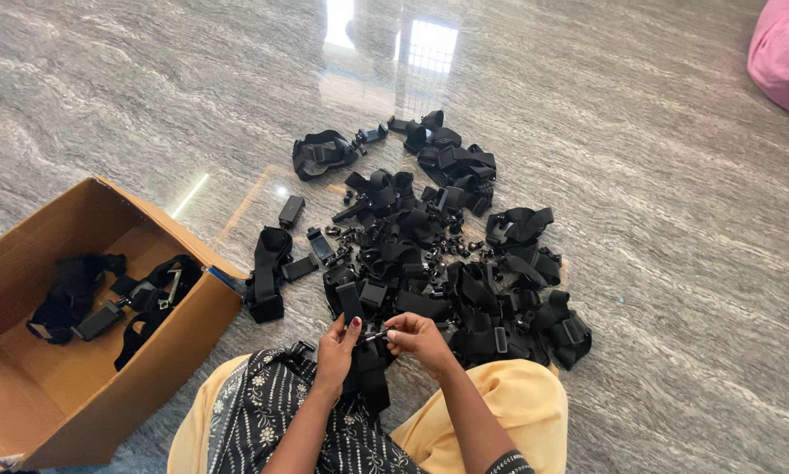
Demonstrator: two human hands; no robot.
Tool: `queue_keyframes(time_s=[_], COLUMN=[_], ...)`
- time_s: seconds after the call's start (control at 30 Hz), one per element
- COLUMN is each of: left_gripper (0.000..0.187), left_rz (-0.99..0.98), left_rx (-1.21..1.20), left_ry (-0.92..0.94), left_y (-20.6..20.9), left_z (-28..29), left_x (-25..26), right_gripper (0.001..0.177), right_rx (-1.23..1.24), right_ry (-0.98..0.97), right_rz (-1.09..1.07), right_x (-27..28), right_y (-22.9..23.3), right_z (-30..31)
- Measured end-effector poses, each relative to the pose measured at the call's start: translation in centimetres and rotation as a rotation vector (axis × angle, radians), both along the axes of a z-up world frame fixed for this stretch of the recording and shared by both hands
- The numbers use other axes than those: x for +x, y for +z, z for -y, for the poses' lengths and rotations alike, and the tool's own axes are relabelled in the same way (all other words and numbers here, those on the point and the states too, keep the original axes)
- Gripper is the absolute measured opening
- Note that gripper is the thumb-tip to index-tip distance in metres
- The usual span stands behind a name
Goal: The person sits on the floor and assembles black straps by attaching small metal components to them. The person handles the straps and components by hand, placing finished items into a cardboard box.
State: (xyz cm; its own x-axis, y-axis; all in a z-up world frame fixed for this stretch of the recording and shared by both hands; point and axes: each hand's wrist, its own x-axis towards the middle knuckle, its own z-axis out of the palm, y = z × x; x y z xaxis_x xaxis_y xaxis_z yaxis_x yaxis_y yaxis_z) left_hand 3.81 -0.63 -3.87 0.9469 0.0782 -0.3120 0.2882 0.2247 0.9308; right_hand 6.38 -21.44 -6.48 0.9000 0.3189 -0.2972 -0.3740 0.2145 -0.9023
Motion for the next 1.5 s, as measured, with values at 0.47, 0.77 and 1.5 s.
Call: queue_keyframes(time_s=[0.47, 0.77, 1.5], left_gripper=[0.05, 0.051, 0.04], left_rz=[0.059, 0.041, 0.051], left_rx=[-0.043, 0.02, -0.246], left_ry=[-0.012, -0.021, -0.079], left_y=[-0.7, -0.2, -3.0], left_z=[0.3, 0.4, 0.2], left_x=[0.1, 0.1, 0.3], right_gripper=[0.026, 0.018, 0.023], right_rx=[0.114, -0.088, 0.433], right_ry=[-0.044, -0.018, -0.253], right_rz=[0.011, -0.122, -0.166], right_x=[-0.4, 0.2, 0.3], right_y=[1.5, -0.6, -0.5], right_z=[-0.2, -0.1, 1.8])
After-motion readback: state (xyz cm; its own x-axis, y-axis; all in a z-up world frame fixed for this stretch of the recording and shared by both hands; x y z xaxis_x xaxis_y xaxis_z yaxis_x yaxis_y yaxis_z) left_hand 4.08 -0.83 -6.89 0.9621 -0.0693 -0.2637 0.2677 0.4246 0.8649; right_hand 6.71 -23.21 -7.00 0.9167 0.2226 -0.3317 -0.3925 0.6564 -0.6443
